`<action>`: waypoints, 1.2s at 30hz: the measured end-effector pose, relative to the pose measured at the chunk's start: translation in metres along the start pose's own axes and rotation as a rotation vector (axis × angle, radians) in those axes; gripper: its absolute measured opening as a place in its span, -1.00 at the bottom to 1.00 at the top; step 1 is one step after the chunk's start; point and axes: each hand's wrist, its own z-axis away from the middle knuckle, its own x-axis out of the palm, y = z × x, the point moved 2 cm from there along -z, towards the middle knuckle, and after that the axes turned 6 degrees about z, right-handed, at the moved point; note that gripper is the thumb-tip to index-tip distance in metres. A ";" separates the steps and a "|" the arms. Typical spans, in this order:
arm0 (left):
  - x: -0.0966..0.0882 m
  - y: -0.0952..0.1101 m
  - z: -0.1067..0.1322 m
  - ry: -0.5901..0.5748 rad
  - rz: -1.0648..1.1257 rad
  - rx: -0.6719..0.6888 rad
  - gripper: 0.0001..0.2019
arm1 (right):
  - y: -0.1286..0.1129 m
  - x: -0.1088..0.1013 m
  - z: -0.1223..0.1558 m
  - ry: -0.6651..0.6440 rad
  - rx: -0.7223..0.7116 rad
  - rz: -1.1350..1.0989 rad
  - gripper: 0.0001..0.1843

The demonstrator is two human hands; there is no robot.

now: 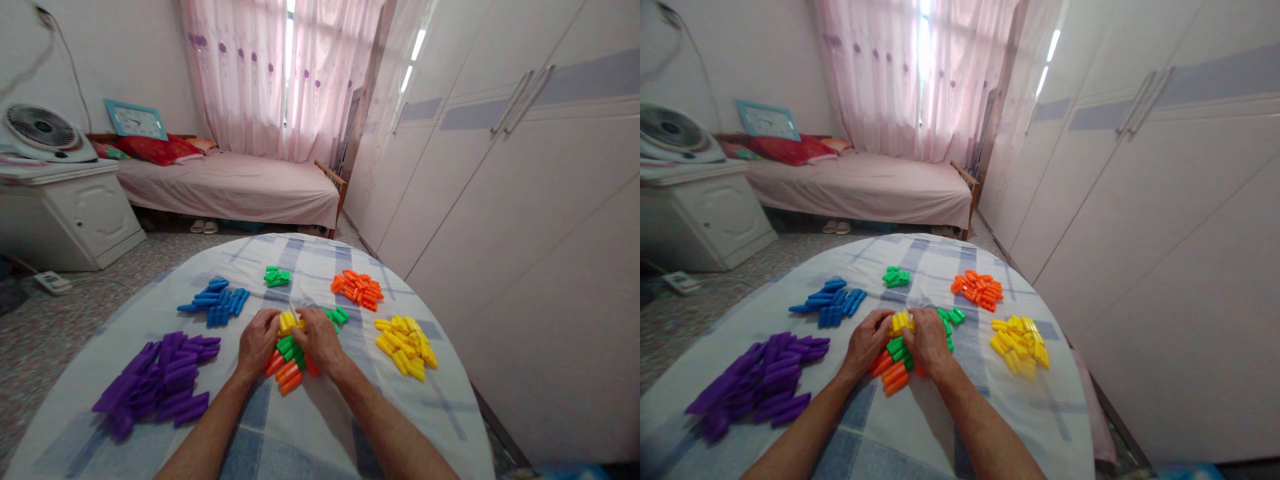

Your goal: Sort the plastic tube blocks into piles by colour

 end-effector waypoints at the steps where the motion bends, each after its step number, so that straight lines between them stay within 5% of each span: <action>1: 0.000 0.000 0.000 -0.002 -0.007 0.003 -0.70 | 0.004 -0.004 0.002 0.033 0.009 -0.037 -0.64; 5: -0.001 0.000 0.001 0.002 -0.026 0.029 -0.70 | 0.040 -0.035 0.019 0.166 0.075 -0.110 -0.72; 11: -0.001 0.000 0.001 -0.013 -0.065 0.031 -0.70 | 0.146 -0.090 0.062 0.320 0.354 0.087 -0.64; 16: 0.000 0.000 0.000 -0.020 -0.096 0.026 -0.70 | 0.205 -0.099 0.086 0.373 0.581 0.082 -0.52; 29: 0.000 -0.001 0.001 -0.023 -0.073 0.028 -0.72 | 0.202 -0.081 0.103 0.327 0.637 -0.034 -0.39; 36: 0.003 -0.003 0.001 0.023 -0.068 0.029 -0.73 | 0.185 -0.087 0.080 0.486 0.440 0.121 -0.45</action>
